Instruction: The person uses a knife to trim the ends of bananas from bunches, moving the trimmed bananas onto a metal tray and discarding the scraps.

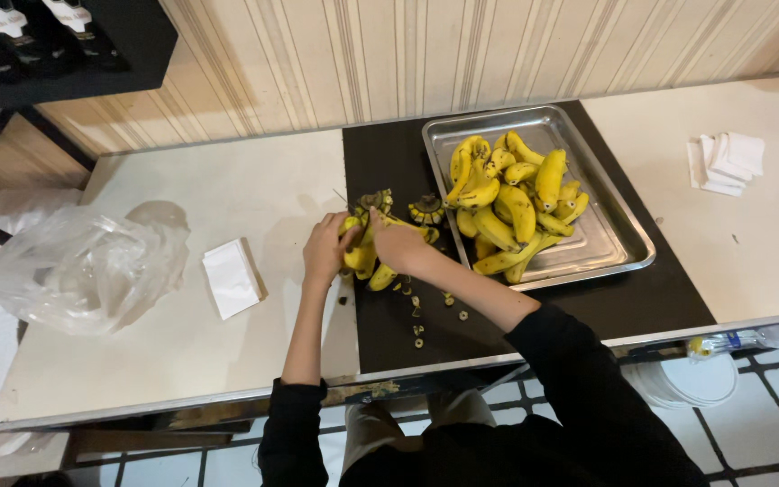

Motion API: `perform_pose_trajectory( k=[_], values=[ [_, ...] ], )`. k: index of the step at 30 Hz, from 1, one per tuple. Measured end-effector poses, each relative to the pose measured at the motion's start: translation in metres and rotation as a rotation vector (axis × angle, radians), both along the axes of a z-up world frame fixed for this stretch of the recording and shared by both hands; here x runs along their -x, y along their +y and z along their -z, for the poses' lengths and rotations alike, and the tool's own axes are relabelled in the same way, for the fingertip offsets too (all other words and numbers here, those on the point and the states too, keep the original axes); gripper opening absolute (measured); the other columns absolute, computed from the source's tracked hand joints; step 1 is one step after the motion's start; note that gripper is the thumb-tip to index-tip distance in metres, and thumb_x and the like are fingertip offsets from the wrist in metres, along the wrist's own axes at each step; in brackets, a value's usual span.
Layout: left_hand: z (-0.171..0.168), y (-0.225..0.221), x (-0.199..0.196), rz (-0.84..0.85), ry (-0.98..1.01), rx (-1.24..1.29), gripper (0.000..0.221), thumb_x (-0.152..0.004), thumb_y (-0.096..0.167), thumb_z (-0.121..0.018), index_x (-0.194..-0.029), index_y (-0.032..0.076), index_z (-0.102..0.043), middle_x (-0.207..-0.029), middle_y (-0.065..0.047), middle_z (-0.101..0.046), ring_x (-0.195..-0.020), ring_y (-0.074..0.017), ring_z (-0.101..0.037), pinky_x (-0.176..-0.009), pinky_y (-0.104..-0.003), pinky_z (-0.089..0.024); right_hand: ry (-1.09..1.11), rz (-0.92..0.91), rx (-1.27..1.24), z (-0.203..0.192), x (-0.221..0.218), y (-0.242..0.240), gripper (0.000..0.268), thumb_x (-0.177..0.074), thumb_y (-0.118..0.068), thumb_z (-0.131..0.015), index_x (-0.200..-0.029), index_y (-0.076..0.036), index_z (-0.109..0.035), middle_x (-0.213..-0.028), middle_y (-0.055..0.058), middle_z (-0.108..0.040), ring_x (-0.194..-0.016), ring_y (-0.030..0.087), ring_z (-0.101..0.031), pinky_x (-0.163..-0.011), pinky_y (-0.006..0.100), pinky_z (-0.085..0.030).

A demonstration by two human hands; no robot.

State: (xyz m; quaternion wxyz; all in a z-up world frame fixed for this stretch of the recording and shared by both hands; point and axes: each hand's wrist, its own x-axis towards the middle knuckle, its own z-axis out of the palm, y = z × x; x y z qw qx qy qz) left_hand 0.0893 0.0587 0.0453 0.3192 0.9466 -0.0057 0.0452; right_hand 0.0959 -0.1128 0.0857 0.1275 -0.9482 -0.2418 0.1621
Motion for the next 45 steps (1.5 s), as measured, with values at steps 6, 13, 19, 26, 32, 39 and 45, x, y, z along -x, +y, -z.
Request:
perform_pose_trajectory(
  k=[6,13,19,26,32,39,45],
  values=[
    [-0.008,0.016,0.010,-0.125,-0.148,0.363,0.040,-0.106,0.040,-0.042,-0.128,0.008,-0.053,-0.114,-0.015,-0.061,-0.108,-0.0365,-0.060,-0.090,-0.051,-0.051,0.232,0.013,-0.615,-0.048,0.019,-0.041,0.063,-0.101,-0.021,-0.042,-0.148,0.012,-0.018,-0.075,0.019,-0.066,-0.051,0.017,-0.064,-0.044,0.026,-0.053],
    [-0.055,0.011,0.055,-0.433,-0.616,1.703,0.040,-0.099,0.043,-0.049,-0.132,0.025,-0.034,-0.108,0.001,-0.050,-0.092,-0.0164,-0.060,-0.080,-0.033,-0.060,0.516,0.188,-1.528,0.005,0.065,-0.051,0.054,-0.087,-0.005,-0.068,-0.136,0.007,-0.048,-0.087,0.014,-0.063,-0.065,0.018,-0.062,-0.051,0.027,-0.054],
    [-0.064,-0.049,0.102,-0.476,-0.665,1.697,0.035,-0.094,0.012,-0.067,-0.117,0.022,-0.042,-0.113,0.003,-0.044,-0.103,-0.0120,-0.047,-0.092,-0.029,-0.048,0.504,0.214,-1.622,0.027,0.108,-0.041,0.049,-0.105,-0.024,-0.038,-0.145,0.002,-0.036,-0.074,0.011,-0.052,-0.054,0.016,-0.052,-0.049,0.030,-0.048],
    [-0.070,-0.108,0.130,-0.690,-0.851,1.577,0.027,-0.098,0.005,-0.057,-0.109,0.017,-0.036,-0.106,0.002,-0.038,-0.101,-0.0118,-0.048,-0.094,-0.030,-0.050,0.201,0.210,-1.470,0.032,0.149,-0.040,0.043,-0.103,-0.010,-0.034,-0.144,0.001,-0.040,-0.068,0.011,-0.054,-0.049,0.015,-0.052,-0.046,0.026,-0.047],
    [-0.070,-0.119,0.132,-0.746,-0.898,1.508,0.028,-0.097,0.002,-0.058,-0.107,0.016,-0.036,-0.100,0.002,-0.036,-0.093,-0.0107,-0.046,-0.088,-0.027,-0.049,0.073,0.207,-1.353,0.029,0.156,-0.037,0.044,-0.101,-0.006,-0.035,-0.144,0.000,-0.042,-0.062,0.010,-0.057,-0.047,0.015,-0.055,-0.042,0.025,-0.047],
    [-0.060,-0.117,0.124,-0.807,-0.891,1.459,0.030,-0.095,0.005,-0.063,-0.110,0.015,-0.039,-0.098,0.003,-0.039,-0.089,-0.0081,-0.048,-0.080,-0.024,-0.050,-0.011,0.193,-1.250,0.025,0.161,-0.034,0.048,-0.099,-0.006,-0.040,-0.147,-0.001,-0.037,-0.061,0.006,-0.058,-0.048,0.014,-0.054,-0.045,0.026,-0.047],
    [-0.068,-0.118,0.122,-0.835,-0.868,1.470,0.028,-0.095,0.003,-0.063,-0.107,0.015,-0.041,-0.095,0.003,-0.042,-0.083,-0.0061,-0.050,-0.074,-0.021,-0.050,-0.146,0.217,-1.094,0.020,0.162,-0.036,0.048,-0.099,-0.007,-0.043,-0.146,-0.001,-0.040,-0.064,0.009,-0.062,-0.052,0.017,-0.057,-0.051,0.030,-0.048]
  ],
)
